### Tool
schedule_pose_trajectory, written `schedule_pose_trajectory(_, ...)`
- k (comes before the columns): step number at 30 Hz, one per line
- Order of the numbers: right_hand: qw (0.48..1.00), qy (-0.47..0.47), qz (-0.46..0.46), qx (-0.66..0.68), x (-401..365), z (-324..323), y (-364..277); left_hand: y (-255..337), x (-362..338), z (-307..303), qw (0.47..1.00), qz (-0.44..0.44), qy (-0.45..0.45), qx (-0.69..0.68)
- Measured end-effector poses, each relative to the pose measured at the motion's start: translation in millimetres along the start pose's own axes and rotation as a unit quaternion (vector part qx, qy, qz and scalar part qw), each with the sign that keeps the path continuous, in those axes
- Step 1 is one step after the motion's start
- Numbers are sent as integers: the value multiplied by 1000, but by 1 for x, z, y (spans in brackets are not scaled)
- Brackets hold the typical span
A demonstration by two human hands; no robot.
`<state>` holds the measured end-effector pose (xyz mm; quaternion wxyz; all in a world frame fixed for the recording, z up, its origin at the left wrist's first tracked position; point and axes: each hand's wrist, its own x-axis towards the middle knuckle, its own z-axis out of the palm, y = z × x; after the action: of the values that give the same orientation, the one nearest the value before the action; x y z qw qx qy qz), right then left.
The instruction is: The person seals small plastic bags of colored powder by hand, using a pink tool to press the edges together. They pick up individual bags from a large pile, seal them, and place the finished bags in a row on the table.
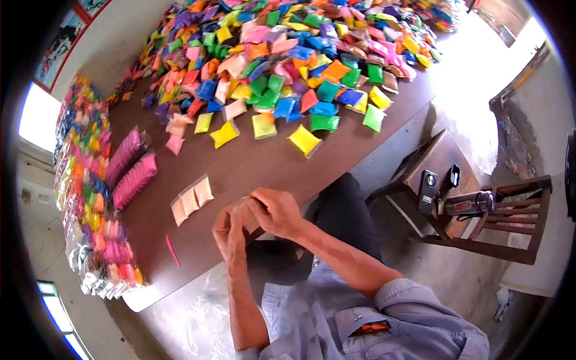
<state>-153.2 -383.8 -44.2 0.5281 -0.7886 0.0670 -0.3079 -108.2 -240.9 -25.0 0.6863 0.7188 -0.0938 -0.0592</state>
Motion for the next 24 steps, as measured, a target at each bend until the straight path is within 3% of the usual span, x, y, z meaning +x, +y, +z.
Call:
schedule_pose_trajectory(6,998,30,-9,46,3,-3,-8,-10,6,-12,996,2,-40,79)
schedule_pose_trajectory(9,1000,-15,-13,4,2,-3,-5,-8,7,-3,999,27,-17,41)
schedule_pose_trajectory(17,998,39,-9,38,1,-2,-4,-9,10,-12,987,26,-71,139)
schedule_pose_trajectory(24,999,-16,43,15,0,1,-3,-10,14,-16,989,21,-61,132)
